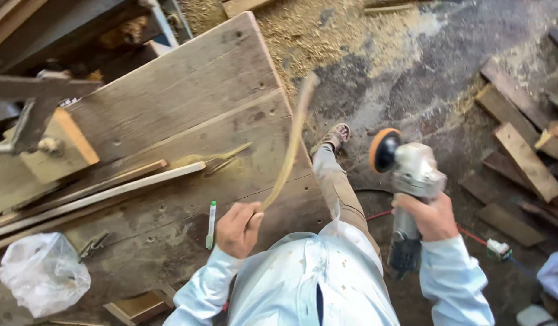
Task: Sanding a curved piece of wood using a handheld angle grinder
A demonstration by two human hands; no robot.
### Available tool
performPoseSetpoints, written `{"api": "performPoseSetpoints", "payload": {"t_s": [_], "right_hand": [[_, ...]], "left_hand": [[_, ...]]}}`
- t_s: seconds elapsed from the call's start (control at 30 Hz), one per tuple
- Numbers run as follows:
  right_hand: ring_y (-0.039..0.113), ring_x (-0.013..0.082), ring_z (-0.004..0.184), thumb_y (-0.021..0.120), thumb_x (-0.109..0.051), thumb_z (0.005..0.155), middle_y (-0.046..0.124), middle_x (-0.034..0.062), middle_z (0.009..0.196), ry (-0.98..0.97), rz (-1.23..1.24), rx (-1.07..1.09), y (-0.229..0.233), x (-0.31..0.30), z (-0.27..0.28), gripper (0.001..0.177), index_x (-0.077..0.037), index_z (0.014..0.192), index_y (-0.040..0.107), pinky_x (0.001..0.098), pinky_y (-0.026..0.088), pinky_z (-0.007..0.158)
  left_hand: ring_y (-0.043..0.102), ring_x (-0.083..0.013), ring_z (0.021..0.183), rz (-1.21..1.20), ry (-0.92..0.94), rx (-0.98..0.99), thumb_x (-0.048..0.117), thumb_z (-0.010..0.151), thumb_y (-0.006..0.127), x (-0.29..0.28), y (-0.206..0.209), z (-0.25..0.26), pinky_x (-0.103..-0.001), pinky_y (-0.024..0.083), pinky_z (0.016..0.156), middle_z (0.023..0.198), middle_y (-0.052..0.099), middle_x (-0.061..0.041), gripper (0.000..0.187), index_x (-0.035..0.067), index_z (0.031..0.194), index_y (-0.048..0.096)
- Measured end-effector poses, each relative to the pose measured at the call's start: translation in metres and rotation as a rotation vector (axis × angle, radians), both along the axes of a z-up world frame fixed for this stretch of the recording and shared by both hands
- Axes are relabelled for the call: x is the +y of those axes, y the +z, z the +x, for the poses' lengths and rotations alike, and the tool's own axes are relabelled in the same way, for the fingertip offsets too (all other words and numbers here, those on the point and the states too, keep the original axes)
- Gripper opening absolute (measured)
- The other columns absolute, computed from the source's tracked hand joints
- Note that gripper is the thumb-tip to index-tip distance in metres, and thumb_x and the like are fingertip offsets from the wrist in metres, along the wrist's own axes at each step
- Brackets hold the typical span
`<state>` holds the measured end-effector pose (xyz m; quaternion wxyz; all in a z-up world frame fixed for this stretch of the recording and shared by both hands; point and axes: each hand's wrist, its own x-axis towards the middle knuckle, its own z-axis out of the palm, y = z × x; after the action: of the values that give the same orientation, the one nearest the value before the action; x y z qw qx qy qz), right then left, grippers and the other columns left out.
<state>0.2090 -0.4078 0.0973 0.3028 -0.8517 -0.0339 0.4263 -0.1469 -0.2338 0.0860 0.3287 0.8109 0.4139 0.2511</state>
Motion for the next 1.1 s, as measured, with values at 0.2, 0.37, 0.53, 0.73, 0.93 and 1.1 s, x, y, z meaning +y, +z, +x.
{"api": "performPoseSetpoints", "payload": {"t_s": [0.2,0.37,0.53,0.73,0.93,1.1], "right_hand": [[0.071,0.0296,0.061,0.071,-0.017,0.085,0.071,0.0244,0.071,-0.016,0.474,0.057,0.049,-0.012,-0.014,0.021,0.004,0.082,0.07,0.0429,0.059,0.066],[0.061,0.031,0.055,0.07,-0.014,0.079,0.065,0.0233,0.075,-0.123,0.459,0.089,0.044,-0.036,-0.019,0.028,0.009,0.092,0.061,0.0417,0.053,0.047],[0.063,0.0284,0.057,0.077,0.001,0.066,0.067,0.0178,0.075,-0.104,0.153,-0.042,0.076,-0.019,-0.036,0.024,0.004,0.088,0.067,0.0415,0.054,0.054],[0.071,0.032,0.089,0.09,-0.014,0.063,0.074,0.0207,0.087,0.19,-0.108,-0.063,0.06,-0.017,-0.061,0.041,-0.001,0.1,0.076,0.0571,0.051,0.083],[0.075,0.0296,0.096,0.095,-0.022,0.054,0.078,0.0145,0.091,0.368,-0.252,0.007,0.055,-0.001,-0.084,0.047,-0.01,0.095,0.077,0.047,0.055,0.076],[0.075,0.0344,0.094,0.091,-0.027,0.051,0.078,0.018,0.09,0.435,-0.328,0.081,0.076,0.026,-0.09,0.05,-0.006,0.092,0.072,0.0483,0.056,0.075]], "left_hand": [[0.068,-0.0197,0.071,0.26,0.166,0.098,0.028,0.098,0.07,-0.02,-0.036,0.011,-0.028,0.057,0.061,0.08,0.061,-0.002,0.018,0.01,0.095,0.073],[0.06,-0.0214,0.072,-0.147,0.083,-0.112,0.018,0.102,0.059,-0.044,-0.027,-0.002,-0.034,0.049,0.064,0.085,0.062,-0.004,0.013,0.009,0.099,0.067],[0.068,-0.0198,0.08,-0.465,0.099,0.03,0.028,0.1,0.055,-0.074,-0.027,-0.05,-0.033,0.052,0.073,0.092,0.074,0.0,0.023,0.015,0.097,0.073],[0.066,-0.0245,0.06,-0.024,0.081,0.166,0.04,0.1,0.062,-0.09,-0.038,-0.086,-0.034,0.056,0.057,0.07,0.06,-0.001,0.02,0.026,0.101,0.076],[0.057,-0.0186,0.053,0.233,0.035,0.126,0.04,0.102,0.057,-0.095,-0.061,-0.09,-0.029,0.052,0.053,0.073,0.06,0.005,0.028,0.022,0.109,0.078],[0.054,-0.023,0.05,0.279,0.012,0.02,0.033,0.102,0.058,-0.088,-0.055,-0.083,-0.032,0.051,0.051,0.072,0.06,-0.002,0.03,0.014,0.109,0.079]]}}
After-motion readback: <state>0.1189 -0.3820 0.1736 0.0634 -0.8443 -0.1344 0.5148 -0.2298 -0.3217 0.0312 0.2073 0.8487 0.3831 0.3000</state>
